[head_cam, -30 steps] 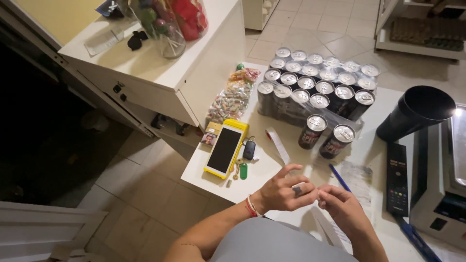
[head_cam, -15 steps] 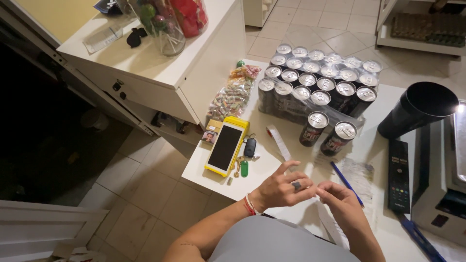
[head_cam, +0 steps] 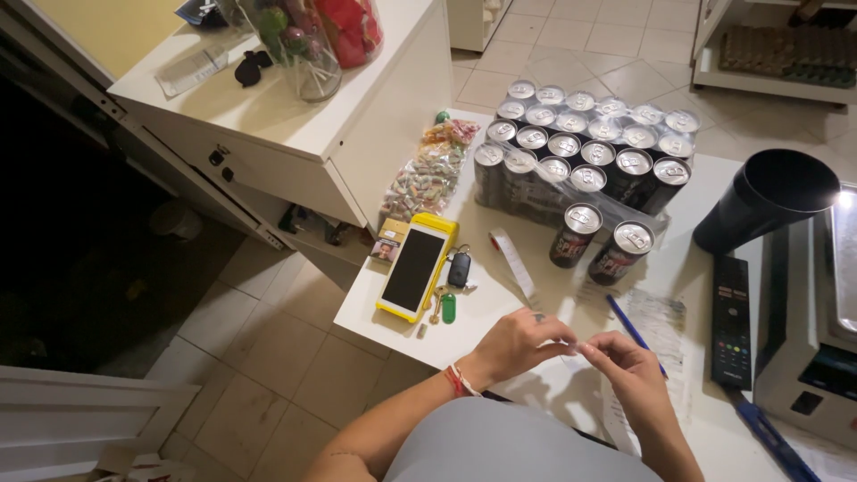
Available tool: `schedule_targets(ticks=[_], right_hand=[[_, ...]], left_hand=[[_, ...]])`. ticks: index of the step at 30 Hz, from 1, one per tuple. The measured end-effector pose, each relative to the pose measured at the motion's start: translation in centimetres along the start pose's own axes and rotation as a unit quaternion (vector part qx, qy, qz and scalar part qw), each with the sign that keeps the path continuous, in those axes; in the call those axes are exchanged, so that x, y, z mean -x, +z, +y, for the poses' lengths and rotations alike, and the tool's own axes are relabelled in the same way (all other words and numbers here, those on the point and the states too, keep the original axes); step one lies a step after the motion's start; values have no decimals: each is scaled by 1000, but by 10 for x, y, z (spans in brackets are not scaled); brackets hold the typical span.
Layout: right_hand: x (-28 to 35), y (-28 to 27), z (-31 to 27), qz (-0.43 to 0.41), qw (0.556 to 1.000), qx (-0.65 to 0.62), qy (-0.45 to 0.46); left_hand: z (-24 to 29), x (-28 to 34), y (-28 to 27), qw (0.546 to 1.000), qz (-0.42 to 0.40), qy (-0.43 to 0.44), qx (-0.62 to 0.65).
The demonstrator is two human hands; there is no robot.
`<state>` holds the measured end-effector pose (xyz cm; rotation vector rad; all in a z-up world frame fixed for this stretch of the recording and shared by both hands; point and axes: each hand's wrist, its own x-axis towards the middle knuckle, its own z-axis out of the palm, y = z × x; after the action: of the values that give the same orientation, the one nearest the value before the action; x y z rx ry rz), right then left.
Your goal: The person writes on a paper slip, uses a box cutter to open a plastic-wrapped case of canned beverages, and then organizes the cans and paper on a counter.
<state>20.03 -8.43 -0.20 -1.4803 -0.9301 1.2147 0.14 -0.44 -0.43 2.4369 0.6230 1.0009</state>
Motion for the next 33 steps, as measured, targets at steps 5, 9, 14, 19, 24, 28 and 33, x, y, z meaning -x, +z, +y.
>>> schedule_targets(ticks=[5, 9, 14, 19, 24, 28, 33], right_hand=[[4, 5, -10, 8, 1000, 14, -3], [3, 7, -10, 29, 997, 71, -21], [0, 6, -4, 35, 987, 131, -91], [0, 8, -6, 51, 982, 154, -99], [1, 8, -5, 59, 977, 175, -109], [-1, 7, 1, 64, 974, 174, -131], [-1, 9, -13, 77, 967, 192, -149]], left_hand=[[8, -6, -9, 989, -7, -82, 125], [12, -8, -14, 980, -26, -115, 160], [14, -10, -15, 974, -23, -149, 170], [15, -11, -17, 971, -28, -159, 175], [15, -11, -16, 972, -29, -162, 166], [14, -12, -15, 975, -32, -158, 153], [10, -16, -15, 983, -32, -124, 134]])
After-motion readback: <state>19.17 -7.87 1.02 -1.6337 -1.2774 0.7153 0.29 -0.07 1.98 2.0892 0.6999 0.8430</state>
